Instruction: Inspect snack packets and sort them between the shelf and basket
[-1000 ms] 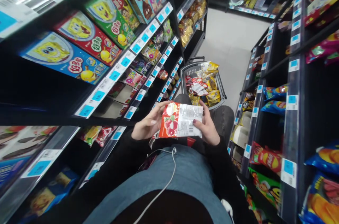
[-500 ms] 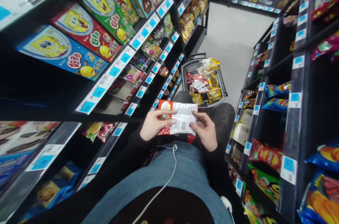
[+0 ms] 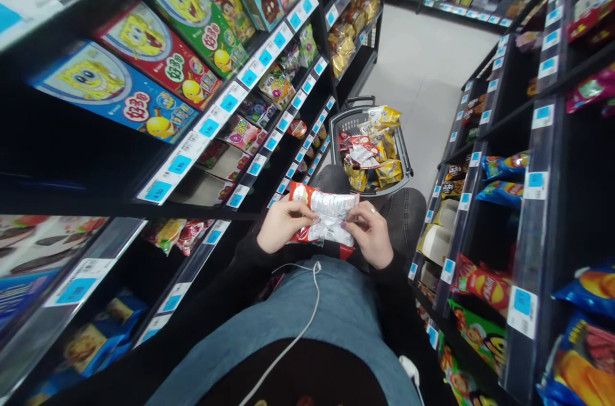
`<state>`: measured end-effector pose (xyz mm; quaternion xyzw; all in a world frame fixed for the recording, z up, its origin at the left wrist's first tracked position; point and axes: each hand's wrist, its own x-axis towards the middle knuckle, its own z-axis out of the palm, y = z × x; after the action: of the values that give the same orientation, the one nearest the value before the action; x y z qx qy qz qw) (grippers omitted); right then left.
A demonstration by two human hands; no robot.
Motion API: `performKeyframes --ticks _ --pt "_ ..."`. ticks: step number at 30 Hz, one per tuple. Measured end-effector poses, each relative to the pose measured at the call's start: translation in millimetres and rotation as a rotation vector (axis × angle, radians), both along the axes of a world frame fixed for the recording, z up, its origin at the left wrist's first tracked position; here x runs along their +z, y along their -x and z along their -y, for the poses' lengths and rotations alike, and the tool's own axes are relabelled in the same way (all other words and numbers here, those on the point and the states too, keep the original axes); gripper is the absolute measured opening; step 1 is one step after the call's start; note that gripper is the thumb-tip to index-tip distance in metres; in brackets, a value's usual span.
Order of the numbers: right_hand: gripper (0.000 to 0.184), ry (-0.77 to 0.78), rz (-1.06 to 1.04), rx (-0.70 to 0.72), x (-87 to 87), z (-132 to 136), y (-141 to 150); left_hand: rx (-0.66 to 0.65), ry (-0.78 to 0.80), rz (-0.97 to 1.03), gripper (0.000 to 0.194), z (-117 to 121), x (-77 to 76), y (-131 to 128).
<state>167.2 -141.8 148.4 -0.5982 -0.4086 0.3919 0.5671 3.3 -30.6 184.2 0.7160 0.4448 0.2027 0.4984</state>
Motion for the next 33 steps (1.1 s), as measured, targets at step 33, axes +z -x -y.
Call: performKeyframes --ticks 33 --pt "0.027 0.14 0.166 -0.32 -19.9 -10 18 -0.015 -0.108 -0.013 0.01 8 -19.7 -13"
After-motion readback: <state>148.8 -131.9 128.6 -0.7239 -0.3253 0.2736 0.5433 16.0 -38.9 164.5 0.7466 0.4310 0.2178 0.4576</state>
